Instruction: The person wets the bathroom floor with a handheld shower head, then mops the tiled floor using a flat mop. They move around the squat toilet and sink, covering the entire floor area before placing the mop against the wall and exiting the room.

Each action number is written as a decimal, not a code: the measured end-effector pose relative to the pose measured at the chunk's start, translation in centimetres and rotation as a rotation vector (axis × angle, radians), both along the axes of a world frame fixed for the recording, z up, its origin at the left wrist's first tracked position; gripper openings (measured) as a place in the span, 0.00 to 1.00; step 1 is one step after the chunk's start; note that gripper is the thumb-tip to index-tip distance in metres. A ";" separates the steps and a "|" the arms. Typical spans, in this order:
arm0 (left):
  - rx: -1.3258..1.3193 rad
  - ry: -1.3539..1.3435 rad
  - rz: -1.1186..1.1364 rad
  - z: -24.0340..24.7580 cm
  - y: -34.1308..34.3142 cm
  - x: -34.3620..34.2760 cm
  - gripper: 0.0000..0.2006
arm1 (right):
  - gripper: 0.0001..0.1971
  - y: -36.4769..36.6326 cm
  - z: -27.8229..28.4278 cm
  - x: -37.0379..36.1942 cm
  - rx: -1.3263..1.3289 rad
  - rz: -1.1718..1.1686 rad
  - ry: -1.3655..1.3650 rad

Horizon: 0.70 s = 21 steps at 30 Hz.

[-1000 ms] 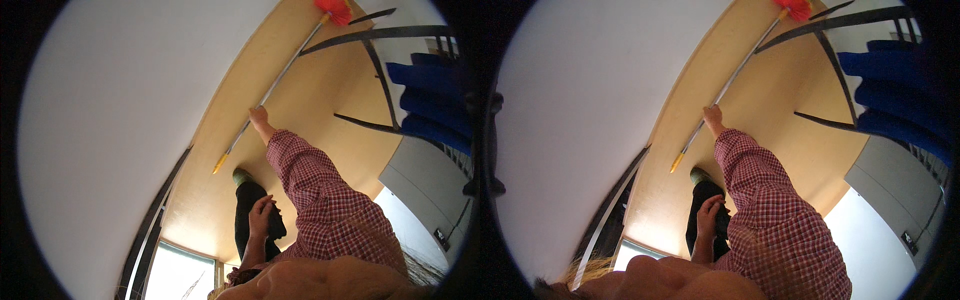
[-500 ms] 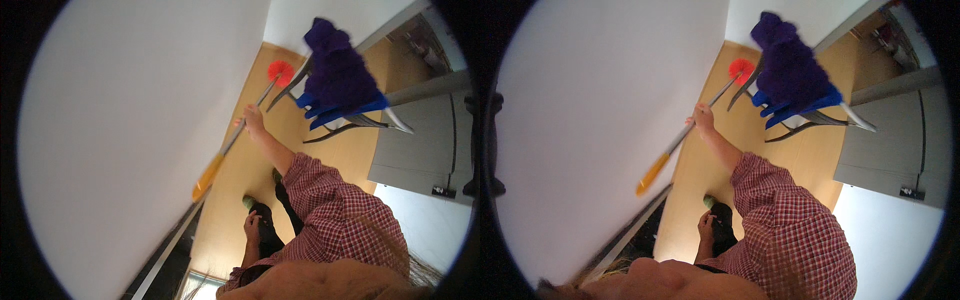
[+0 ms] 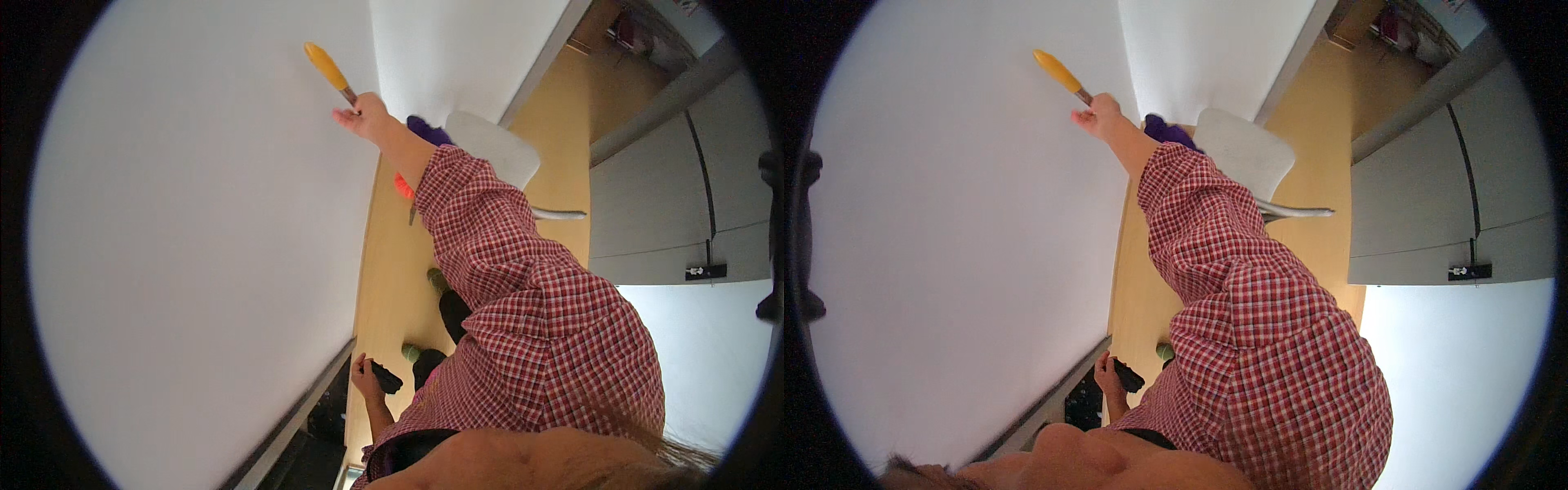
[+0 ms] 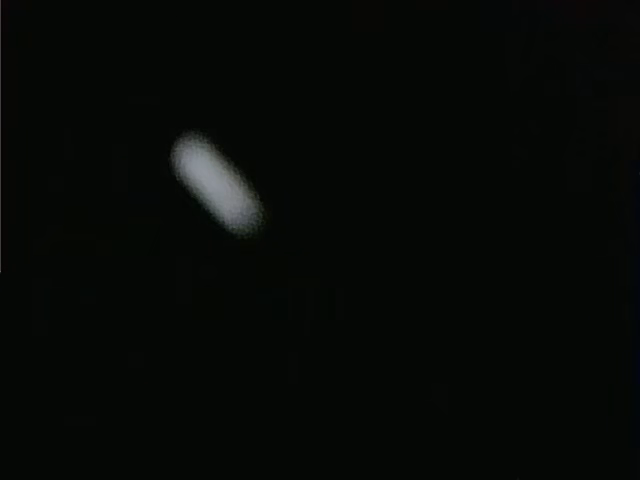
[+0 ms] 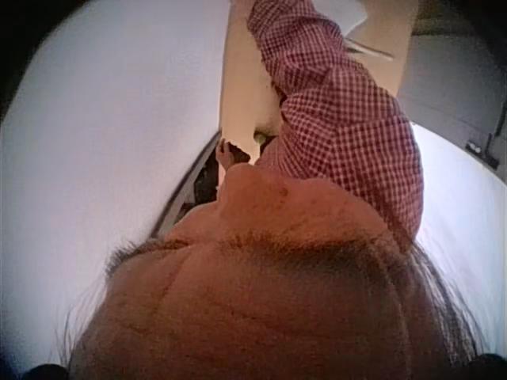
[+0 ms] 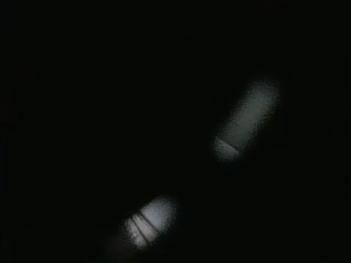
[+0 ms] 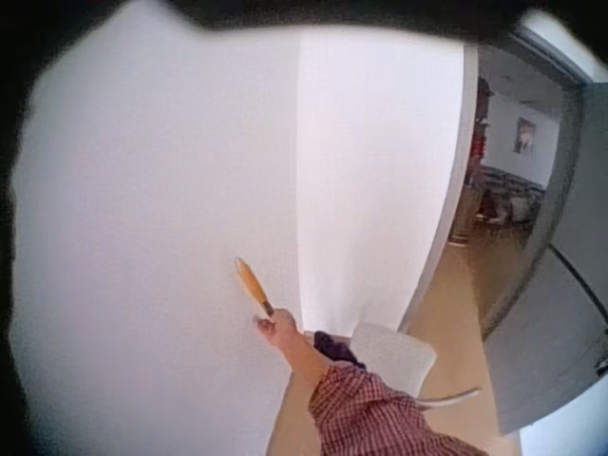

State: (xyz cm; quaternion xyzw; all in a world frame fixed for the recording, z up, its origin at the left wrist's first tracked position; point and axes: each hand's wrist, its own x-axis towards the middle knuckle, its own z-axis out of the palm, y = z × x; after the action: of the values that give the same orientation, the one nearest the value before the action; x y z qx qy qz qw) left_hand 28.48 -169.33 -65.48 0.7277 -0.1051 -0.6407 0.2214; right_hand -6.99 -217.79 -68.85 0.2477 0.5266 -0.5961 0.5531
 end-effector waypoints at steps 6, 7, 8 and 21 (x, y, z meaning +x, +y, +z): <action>0.027 -0.101 0.011 9.2 2.6 -4.0 0.12 | 0.25 2.5 13.3 -7.5 -0.031 1.288 0.473; -0.065 -0.048 0.044 9.6 2.5 -4.3 0.12 | 0.26 2.0 14.5 -8.2 -0.069 1.302 0.494; 0.031 -0.103 0.046 9.8 2.7 -4.0 0.12 | 0.26 1.7 14.8 -8.0 -0.135 1.335 0.461; 0.379 -0.234 0.155 -17.9 -11.1 7.1 0.10 | 0.13 -10.7 -0.7 -21.3 -0.145 0.841 0.717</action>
State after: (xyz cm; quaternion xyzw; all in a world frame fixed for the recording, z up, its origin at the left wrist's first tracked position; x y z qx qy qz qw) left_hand 35.54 -180.43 -83.39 0.8315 0.0482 -0.5412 0.1154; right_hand -28.24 -228.52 -69.52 -0.2407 0.6930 -0.4057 0.5451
